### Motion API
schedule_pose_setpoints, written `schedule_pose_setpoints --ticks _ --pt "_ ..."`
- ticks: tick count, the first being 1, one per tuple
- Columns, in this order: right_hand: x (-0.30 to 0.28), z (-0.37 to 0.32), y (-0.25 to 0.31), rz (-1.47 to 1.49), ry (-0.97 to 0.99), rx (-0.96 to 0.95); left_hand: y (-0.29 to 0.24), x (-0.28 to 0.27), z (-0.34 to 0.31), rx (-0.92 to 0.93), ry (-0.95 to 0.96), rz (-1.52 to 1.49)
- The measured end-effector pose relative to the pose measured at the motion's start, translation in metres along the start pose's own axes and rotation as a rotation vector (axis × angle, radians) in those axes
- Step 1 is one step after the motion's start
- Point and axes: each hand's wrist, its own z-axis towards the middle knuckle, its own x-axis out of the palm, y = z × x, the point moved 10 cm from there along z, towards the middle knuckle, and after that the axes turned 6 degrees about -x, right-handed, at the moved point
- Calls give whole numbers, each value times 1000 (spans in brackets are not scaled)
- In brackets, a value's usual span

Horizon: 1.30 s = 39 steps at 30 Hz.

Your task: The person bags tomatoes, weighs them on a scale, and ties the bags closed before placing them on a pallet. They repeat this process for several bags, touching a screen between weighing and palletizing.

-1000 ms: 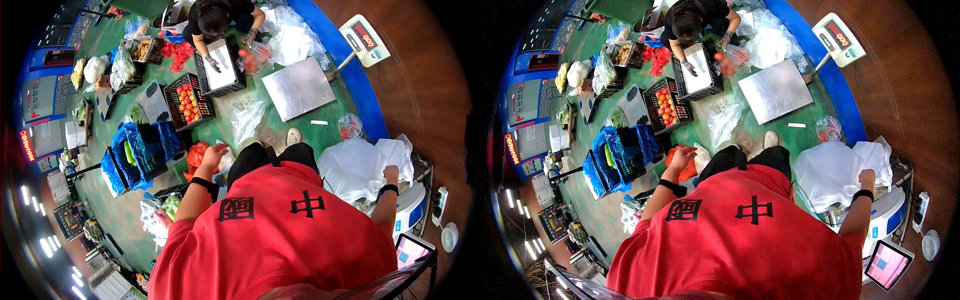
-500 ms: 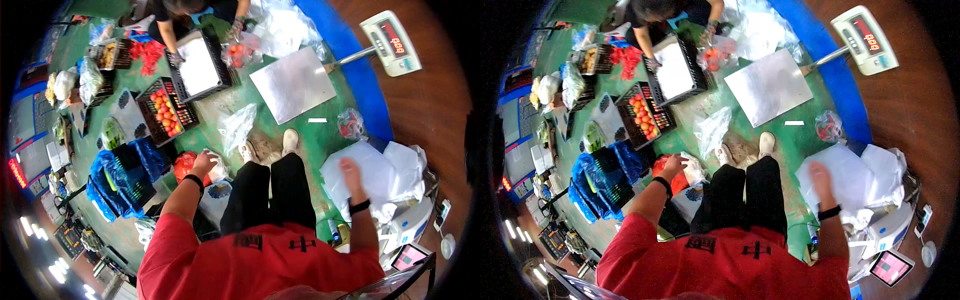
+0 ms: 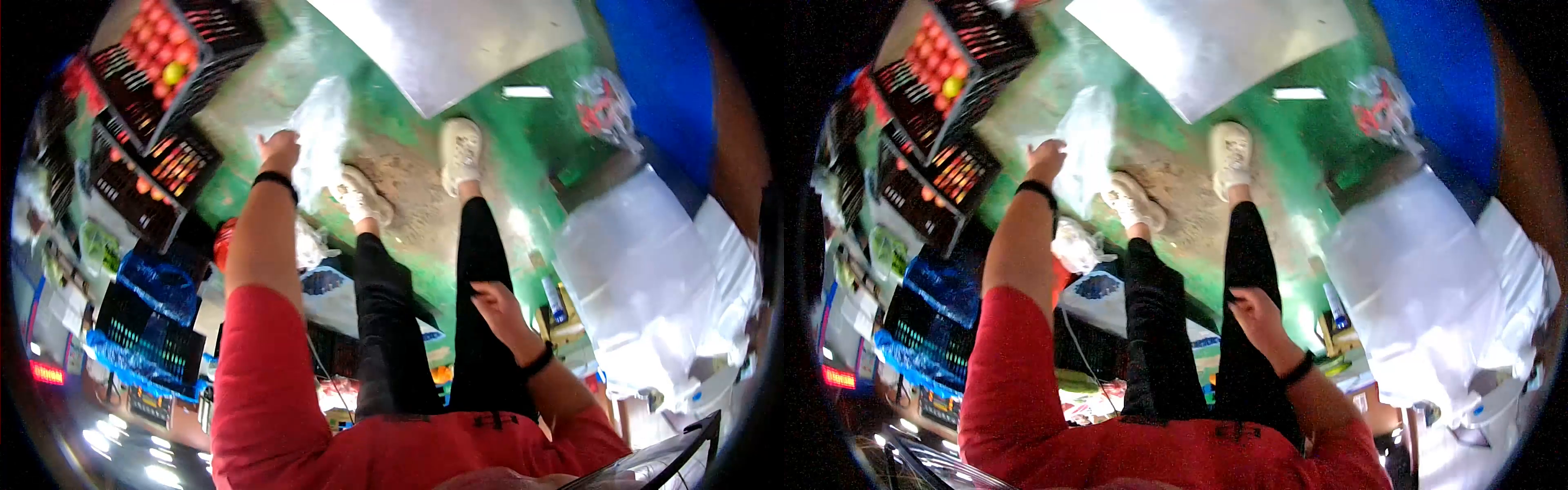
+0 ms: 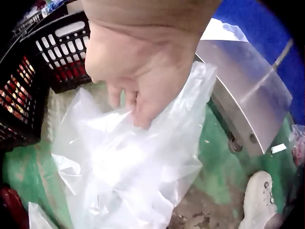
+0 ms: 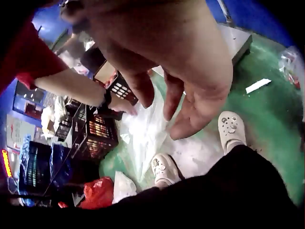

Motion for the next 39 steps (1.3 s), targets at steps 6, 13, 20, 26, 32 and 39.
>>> schedule_pose_setpoints --ticks 6,13,20,26,32,39 --pt "43 52 46 1132 -29 575 -155 -50 -208 397 527 -1476" --pt "-147 85 65 778 -404 31 -256 -191 -397 891 71 -1166" --pt "-392 71 -11 158 -1093 113 -234 -140 -380 570 228 -1197" --pt "-364 45 34 24 -862 -12 -184 -214 -415 518 90 -1178" --pt "-378 -201 147 -109 -1213 -262 -95 -191 -426 518 163 -932" --pt "-471 -266 107 -1187 -935 19 76 -172 -434 281 14 -875"
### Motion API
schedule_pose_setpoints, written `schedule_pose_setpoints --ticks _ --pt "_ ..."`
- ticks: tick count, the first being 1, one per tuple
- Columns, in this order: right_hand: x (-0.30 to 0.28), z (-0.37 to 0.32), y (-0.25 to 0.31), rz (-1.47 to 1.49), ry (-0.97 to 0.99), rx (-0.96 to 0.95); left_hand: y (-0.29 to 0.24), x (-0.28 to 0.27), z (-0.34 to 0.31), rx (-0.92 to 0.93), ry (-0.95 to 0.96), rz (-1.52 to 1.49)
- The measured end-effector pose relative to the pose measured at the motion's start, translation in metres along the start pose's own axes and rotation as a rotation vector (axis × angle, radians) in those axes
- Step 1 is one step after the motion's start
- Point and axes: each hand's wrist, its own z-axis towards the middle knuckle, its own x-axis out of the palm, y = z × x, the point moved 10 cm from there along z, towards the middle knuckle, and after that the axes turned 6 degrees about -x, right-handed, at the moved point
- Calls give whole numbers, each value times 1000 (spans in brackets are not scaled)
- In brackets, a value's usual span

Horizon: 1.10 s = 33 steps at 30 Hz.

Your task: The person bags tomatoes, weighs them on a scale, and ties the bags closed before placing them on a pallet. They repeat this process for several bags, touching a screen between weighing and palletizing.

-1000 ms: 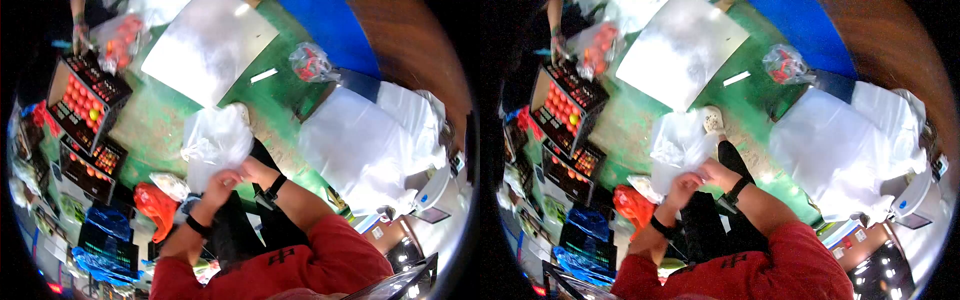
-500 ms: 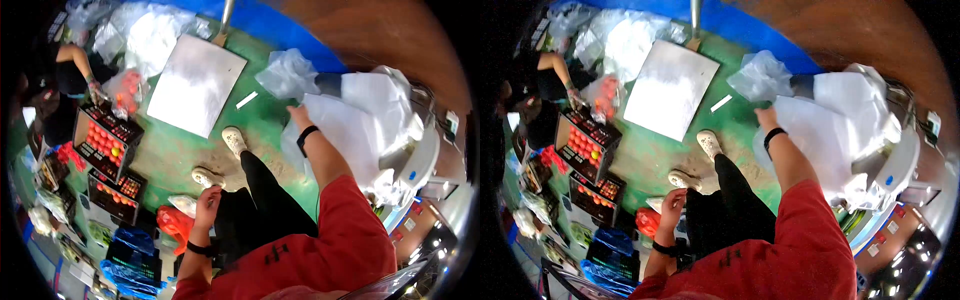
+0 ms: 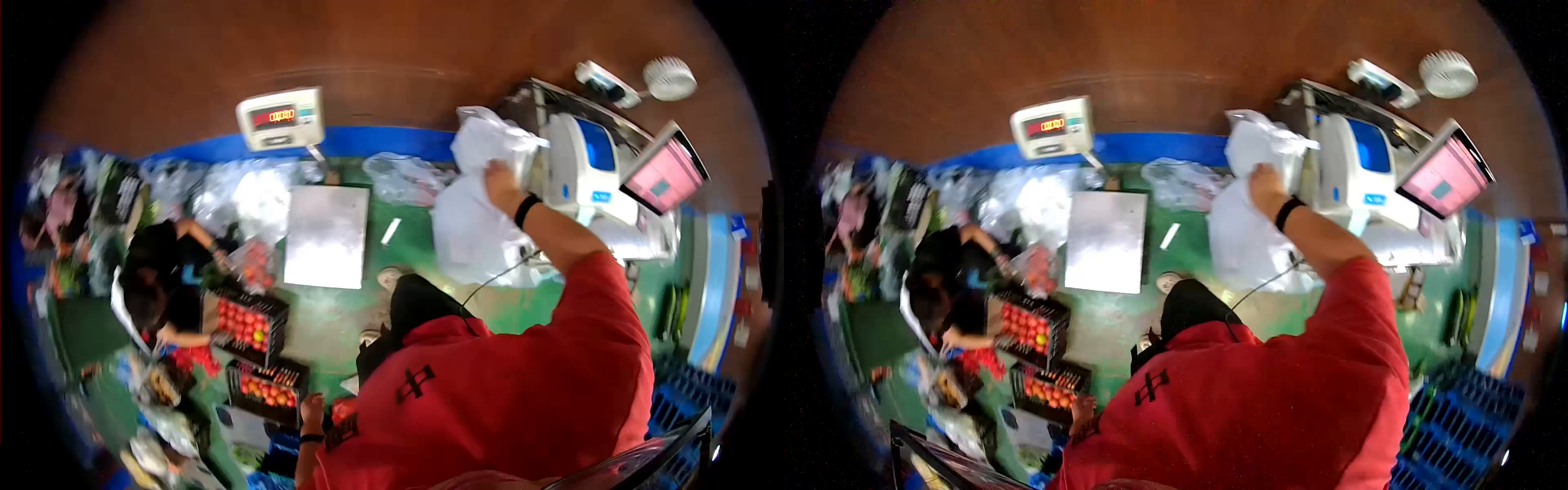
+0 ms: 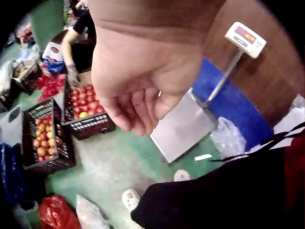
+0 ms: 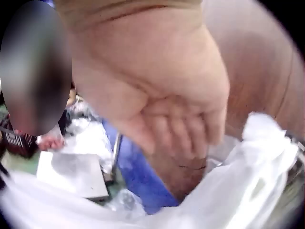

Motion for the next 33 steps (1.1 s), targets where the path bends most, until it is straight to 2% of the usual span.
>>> schedule_pose_setpoints --ticks 1,2,3,4,6,7,8,9,11,12,14,15,18,22,27,29,31,33 --pt "17 -2 -10 -235 -114 -50 -6 2 -5 448 10 633" --pt "34 11 -26 -290 -104 -74 -30 17 -33 849 -219 1106" --pt "46 21 -43 -293 -52 -66 -23 20 -29 509 -56 1308" --pt "58 34 -63 -305 8 -62 -37 3 -31 221 -87 891" --pt "81 59 -88 -380 137 -94 -60 21 -43 432 -146 1304" --pt "87 66 -94 -428 196 -120 -48 4 -40 166 -141 675" --pt "92 73 -94 -454 237 -169 -33 -13 -44 21 -256 -8" --pt "103 82 -95 -524 300 -207 -62 -11 -54 203 -278 100" --pt "86 83 -69 -427 396 -322 -100 -8 -82 105 -310 14" --pt "89 84 -55 -468 404 -429 -112 -8 -92 91 -335 -9" --pt "100 85 -41 -511 425 -559 -136 2 -103 82 -327 119" --pt "104 84 -37 -512 437 -587 -137 3 -108 62 -338 106" --pt "108 83 -26 -533 469 -644 -148 20 -118 51 -206 183" --pt "98 78 -14 -555 539 -710 -157 15 -133 84 -246 186" --pt "60 57 12 -580 705 -812 -154 11 -146 7 -264 228" --pt "34 37 37 -590 791 -877 -151 13 -145 74 -287 192" --pt "6 26 84 -513 734 -1027 -155 17 -145 93 -285 170" --pt "-15 23 168 -236 308 -1314 -171 18 -143 117 -286 152"
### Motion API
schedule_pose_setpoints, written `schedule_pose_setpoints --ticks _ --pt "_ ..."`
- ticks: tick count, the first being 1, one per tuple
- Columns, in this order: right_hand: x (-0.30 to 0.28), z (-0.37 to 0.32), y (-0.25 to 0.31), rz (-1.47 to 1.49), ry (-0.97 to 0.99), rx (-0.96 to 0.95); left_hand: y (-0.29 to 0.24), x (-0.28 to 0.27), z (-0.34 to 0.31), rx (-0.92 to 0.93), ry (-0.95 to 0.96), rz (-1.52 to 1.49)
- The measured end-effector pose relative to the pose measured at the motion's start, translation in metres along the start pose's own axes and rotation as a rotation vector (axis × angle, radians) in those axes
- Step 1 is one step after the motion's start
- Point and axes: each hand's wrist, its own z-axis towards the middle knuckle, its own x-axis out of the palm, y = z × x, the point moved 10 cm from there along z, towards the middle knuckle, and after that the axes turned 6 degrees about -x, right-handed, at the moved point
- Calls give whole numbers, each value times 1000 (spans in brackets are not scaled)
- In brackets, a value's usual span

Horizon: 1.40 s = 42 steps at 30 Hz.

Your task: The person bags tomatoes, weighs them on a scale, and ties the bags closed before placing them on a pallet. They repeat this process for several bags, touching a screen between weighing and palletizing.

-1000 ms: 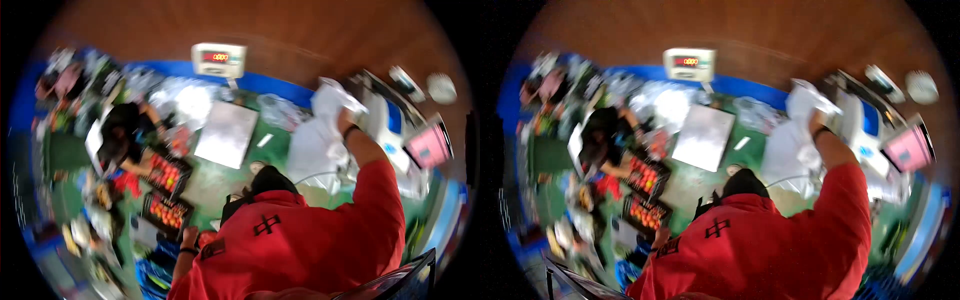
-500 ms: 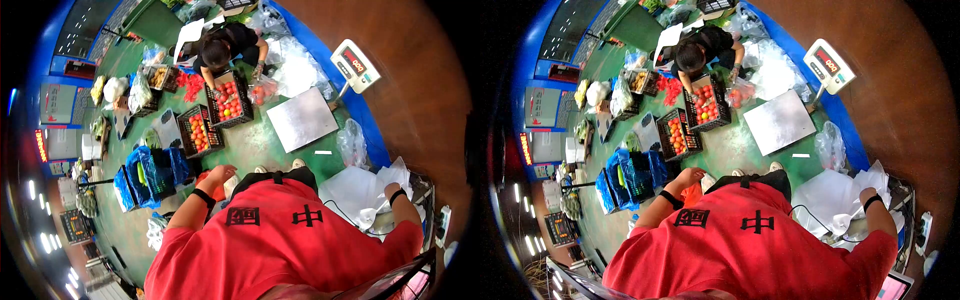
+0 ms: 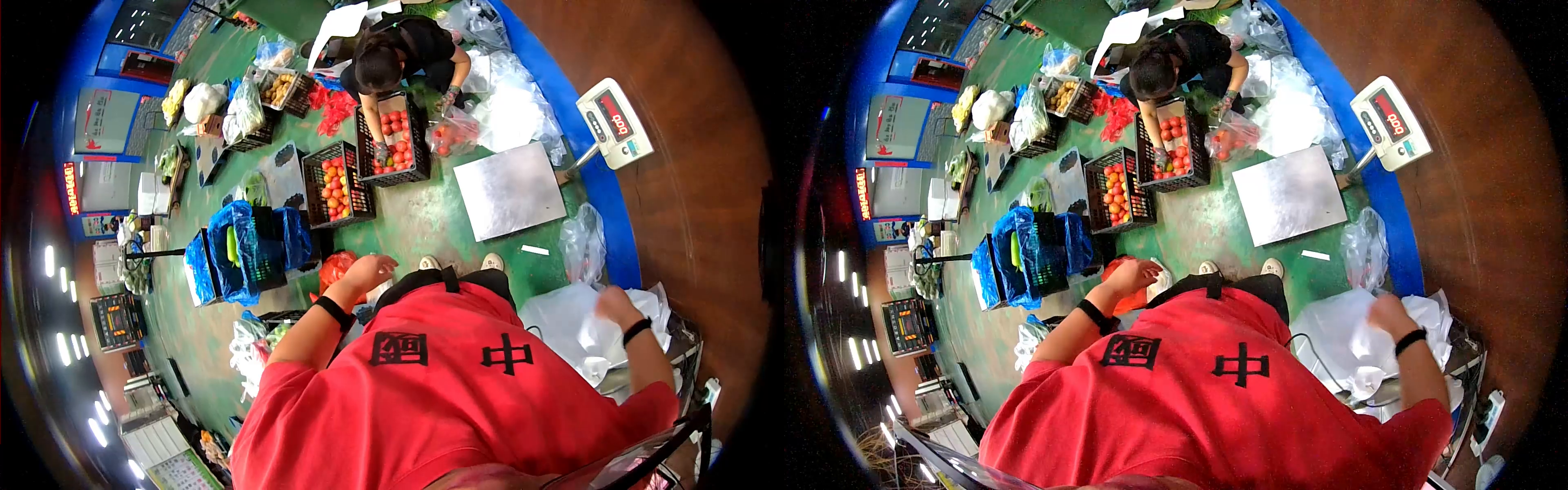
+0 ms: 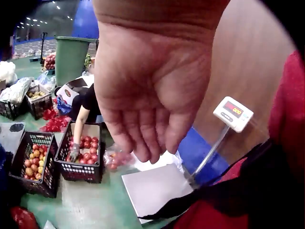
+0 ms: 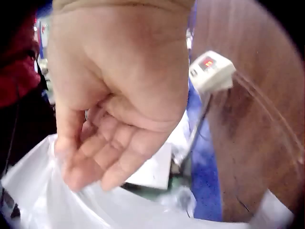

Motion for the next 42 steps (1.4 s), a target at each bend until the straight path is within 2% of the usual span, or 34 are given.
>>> schedule_pose_setpoints --ticks 1,2,3,4,6,8,10,12,13,14,17,20,21,22,24,26,27,28,30,31,32,33,34,36,37,38,40,41,42 --pt "-55 15 3 493 -255 146 -15 0 1 2 25 -32" --pt "-108 25 8 980 -590 179 -32 -1 0 0 51 -65" --pt "-113 56 16 1488 -735 204 -51 3 -2 -25 127 -143" --pt "-165 64 50 1790 -804 151 -71 5 -5 -47 202 -220" --pt "-207 104 96 1901 -780 81 -115 8 -12 -12 374 -411" --pt "-241 131 140 1921 -763 14 -147 10 -13 206 418 -529" --pt "-267 153 172 1910 -796 -112 -149 14 -9 194 423 -593" --pt "-285 164 191 1852 -760 -205 -147 -3 1 287 208 -537" --pt "-289 166 196 1867 -716 -195 -141 -14 4 278 88 -569" --pt "-297 162 199 1856 -706 -204 -139 -18 5 277 74 -577" --pt "-310 163 213 1773 -605 -269 -130 -37 8 344 53 -949" --pt "-313 166 218 1738 -591 -352 -106 -43 9 246 -6 -944" --pt "-313 166 215 1733 -583 -355 -97 -64 4 277 -268 -817" --pt "-314 164 207 1699 -605 -351 -79 -81 2 236 -430 -801" --pt "-317 162 199 1663 -622 -350 -39 -111 -6 67 -680 -526" --pt "-317 157 189 1868 -683 -385 -10 -139 -20 -55 -872 -342" --pt "-316 153 186 2010 -629 -376 -9 -155 -31 -68 -959 -189" --pt "-318 144 176 2111 -673 -277 -10 -168 -42 -79 -1043 -36" --pt "-327 128 158 2336 -754 -262 22 -173 -43 -200 -991 -71" --pt "-319 131 143 2333 -758 -260 30 -174 -45 -197 -1010 -46" --pt "-307 138 130 2567 -692 -442 37 -174 -48 -195 -1026 -19" --pt "-319 133 130 2790 -607 -644 51 -174 -51 -256 -1001 -102" --pt "-323 129 127 2793 -611 -644 59 -172 -54 -304 -951 -211" --pt "-319 121 121 2652 -648 -348 76 -172 -59 -331 -995 -137" --pt "-333 119 129 2625 -430 -641 81 -177 -68 -403 -1048 -14" --pt "-334 119 124 2629 -428 -641 110 -178 -74 -533 -1030 5" --pt "-356 104 96 2264 -785 -518 106 -189 -79 -504 -991 76" --pt "-352 116 94 2076 -782 -502 97 -187 -68 -389 -951 84" --pt "-363 122 101 1748 -956 -411 81 -179 -53 -318 -835 45"
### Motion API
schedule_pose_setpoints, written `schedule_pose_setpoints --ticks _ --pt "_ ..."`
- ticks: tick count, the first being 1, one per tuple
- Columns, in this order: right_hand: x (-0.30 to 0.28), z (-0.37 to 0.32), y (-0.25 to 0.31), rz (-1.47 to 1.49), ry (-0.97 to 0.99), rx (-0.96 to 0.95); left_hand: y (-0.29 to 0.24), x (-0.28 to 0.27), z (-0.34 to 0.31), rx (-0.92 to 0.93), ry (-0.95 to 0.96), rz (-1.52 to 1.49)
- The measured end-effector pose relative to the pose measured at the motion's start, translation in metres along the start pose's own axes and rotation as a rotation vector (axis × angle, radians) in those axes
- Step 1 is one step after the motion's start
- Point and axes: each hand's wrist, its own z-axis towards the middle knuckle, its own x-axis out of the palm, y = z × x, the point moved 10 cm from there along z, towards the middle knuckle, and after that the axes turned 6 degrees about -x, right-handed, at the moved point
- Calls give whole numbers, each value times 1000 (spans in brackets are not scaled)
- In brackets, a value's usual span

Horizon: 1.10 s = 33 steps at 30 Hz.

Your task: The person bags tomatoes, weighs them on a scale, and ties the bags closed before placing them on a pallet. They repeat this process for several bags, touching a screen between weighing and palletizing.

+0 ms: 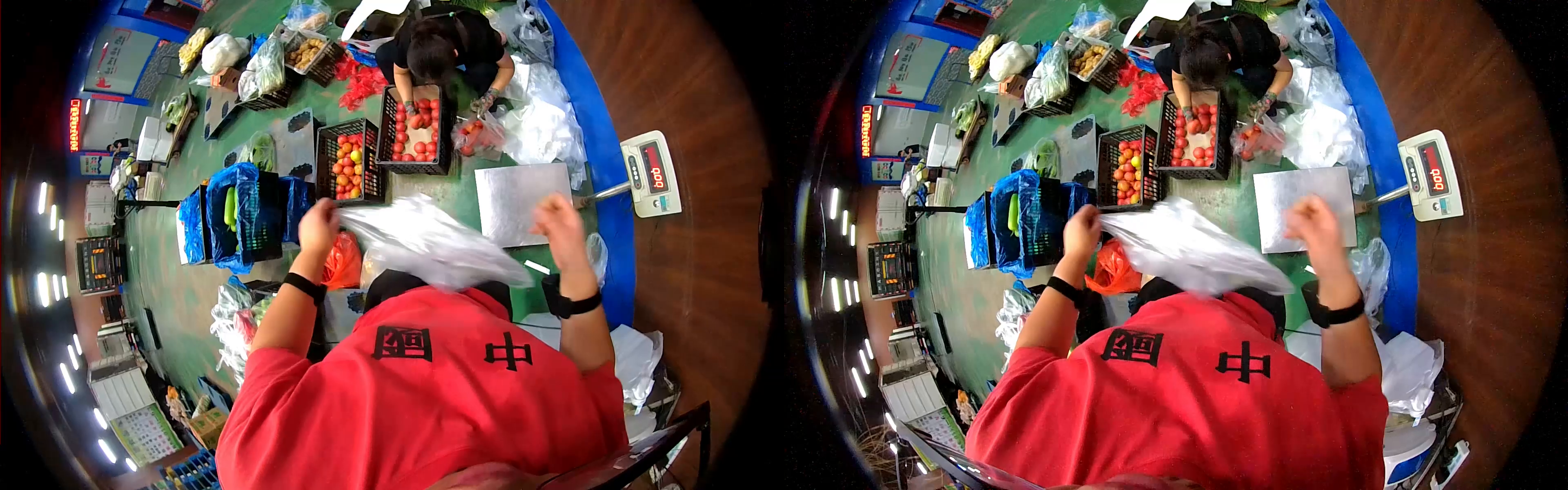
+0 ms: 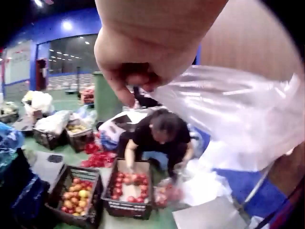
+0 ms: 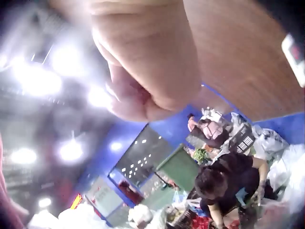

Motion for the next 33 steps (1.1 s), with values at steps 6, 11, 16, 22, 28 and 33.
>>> schedule_pose_setpoints --ticks 6,11,16,22,28,33 --pt "162 27 -64 -1143 322 -391 -108 23 4 494 263 -249" --pt "172 93 -177 -733 -150 119 32 98 82 -339 509 -834" --pt "231 151 -280 39 -465 511 60 173 97 -150 738 -997" --pt "242 225 -335 -152 -355 520 197 187 201 -378 369 -464" --pt "137 245 -529 -861 -89 666 383 296 179 -621 807 193" --pt "146 289 -651 -760 606 910 411 374 111 -988 834 -469"
